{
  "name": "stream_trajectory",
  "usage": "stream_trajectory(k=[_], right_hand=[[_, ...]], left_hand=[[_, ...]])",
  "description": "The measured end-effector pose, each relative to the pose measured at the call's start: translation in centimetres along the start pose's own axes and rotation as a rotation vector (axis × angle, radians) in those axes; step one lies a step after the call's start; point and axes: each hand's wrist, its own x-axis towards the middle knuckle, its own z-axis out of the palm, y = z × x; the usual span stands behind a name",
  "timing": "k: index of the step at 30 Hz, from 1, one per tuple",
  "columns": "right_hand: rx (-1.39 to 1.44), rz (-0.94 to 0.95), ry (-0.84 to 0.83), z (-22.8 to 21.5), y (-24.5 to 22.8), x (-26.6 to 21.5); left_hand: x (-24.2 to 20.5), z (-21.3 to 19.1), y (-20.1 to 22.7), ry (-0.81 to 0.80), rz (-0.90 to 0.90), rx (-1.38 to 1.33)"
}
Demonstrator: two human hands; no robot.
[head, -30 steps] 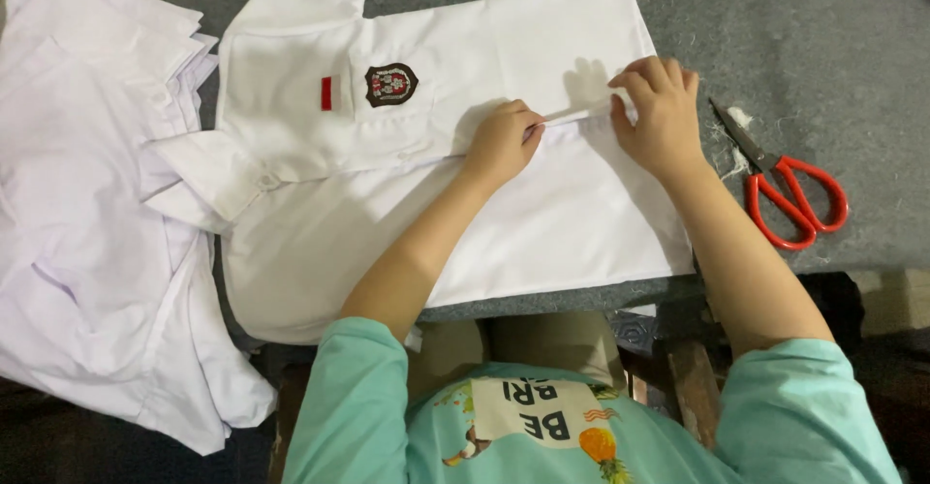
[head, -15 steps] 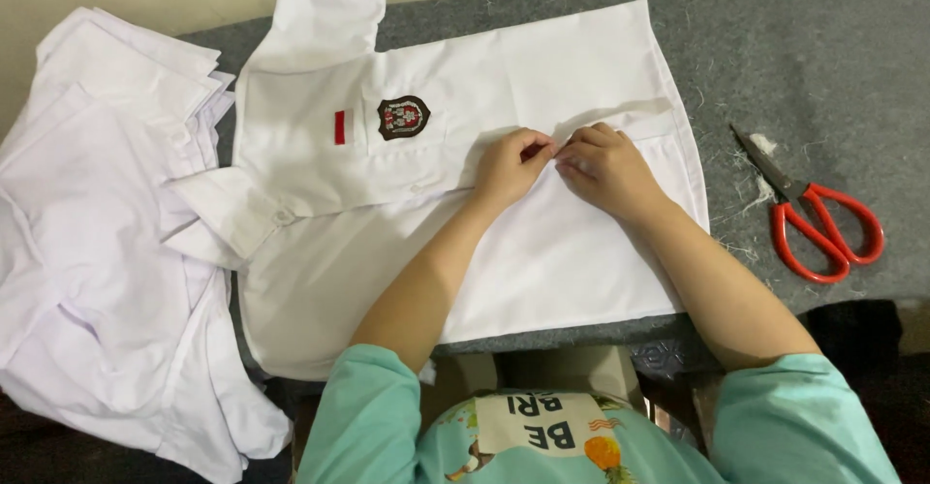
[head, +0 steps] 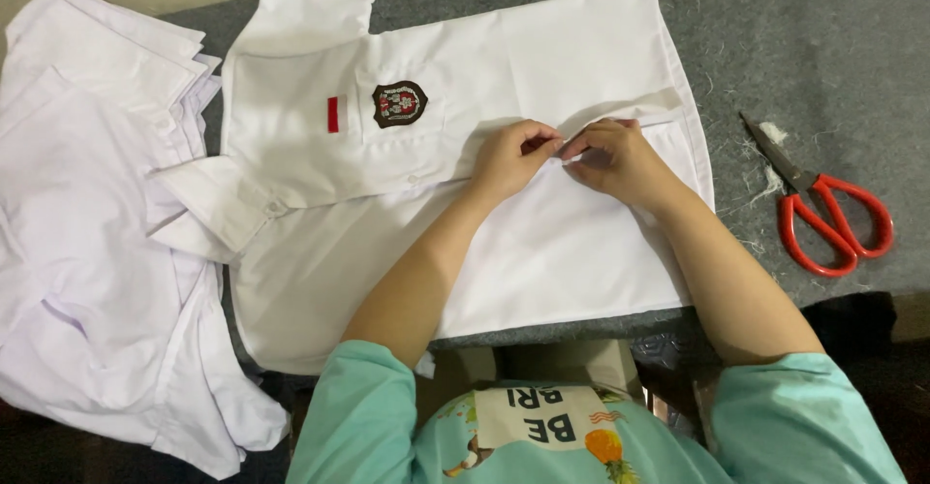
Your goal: Folding a white collared shirt on a grey work surface
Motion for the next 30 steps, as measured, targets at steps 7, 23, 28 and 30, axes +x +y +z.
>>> stream_trajectory(k=[7, 23, 28, 30], right_hand=[[-0.123, 0.008, 0.077, 0.6, 1.1, -0.3], [-0.193, -0.025, 0.151, 1.4, 2.0, -0.4], [-0.205, 0.004, 0.201, 1.5, 1.0, -0.4], [-0.271, -0.006, 0.224, 1.7, 1.5, -0.7]], left_hand=[[-0.2, -0.1, 0.5, -0.007, -0.034, 0.009], [-0.6, -0.2, 1.2, 0.002, 0.037, 0.092], [-0.6, -0.3, 1.2, -0.014, 0.076, 0.065], [-0.5, -0.3, 1.1, -0.018, 0.099, 0.073]])
